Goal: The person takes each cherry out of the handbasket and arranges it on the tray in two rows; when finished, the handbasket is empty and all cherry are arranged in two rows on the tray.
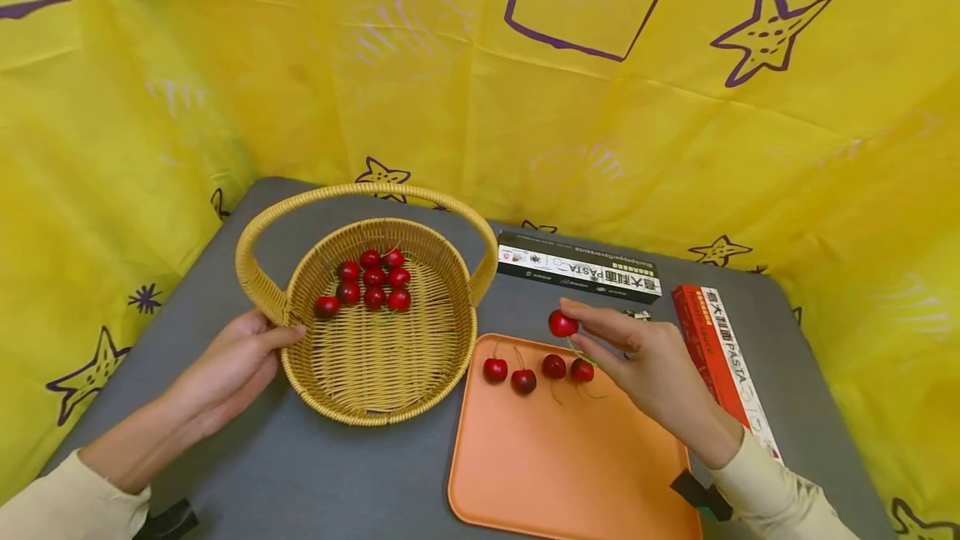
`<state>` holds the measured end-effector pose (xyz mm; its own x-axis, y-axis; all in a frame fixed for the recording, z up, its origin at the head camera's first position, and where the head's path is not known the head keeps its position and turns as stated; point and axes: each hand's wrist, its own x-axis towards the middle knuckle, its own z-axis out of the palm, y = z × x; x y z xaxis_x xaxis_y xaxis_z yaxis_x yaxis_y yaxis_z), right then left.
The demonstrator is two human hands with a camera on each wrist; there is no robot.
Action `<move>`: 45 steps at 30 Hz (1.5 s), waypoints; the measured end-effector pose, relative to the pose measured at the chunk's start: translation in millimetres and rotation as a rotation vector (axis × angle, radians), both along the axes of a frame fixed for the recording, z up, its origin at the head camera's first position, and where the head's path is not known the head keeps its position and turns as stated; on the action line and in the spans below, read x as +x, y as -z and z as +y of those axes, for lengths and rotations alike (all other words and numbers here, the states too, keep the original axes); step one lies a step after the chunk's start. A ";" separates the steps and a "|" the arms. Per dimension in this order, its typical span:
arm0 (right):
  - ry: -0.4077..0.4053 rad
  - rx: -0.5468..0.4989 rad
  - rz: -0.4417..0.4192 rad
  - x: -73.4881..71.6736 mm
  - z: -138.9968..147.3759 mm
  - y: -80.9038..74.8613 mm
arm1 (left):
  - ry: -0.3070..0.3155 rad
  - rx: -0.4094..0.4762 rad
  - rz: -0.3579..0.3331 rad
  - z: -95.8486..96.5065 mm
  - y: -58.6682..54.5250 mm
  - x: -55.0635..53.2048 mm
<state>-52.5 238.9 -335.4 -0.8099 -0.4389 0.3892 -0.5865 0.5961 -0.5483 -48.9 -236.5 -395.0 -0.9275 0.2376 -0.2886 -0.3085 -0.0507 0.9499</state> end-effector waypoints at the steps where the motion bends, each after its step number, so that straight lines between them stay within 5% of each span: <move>1: 0.023 0.009 0.001 3.1 6.1 4.0 | 0.001 -0.002 -0.002 -0.3 0.2 0.2; 14: 0.229 0.054 -0.001 27.4 58.6 52.2 | -0.015 0.016 -0.002 -3.8 4.0 -0.1; 23: 0.259 0.104 -0.013 32.4 70.4 77.5 | -0.016 0.019 0.003 -4.3 6.1 -0.1; 45: 0.250 0.213 -0.124 31.9 72.6 83.9 | -0.004 0.019 0.025 -2.1 3.5 -1.2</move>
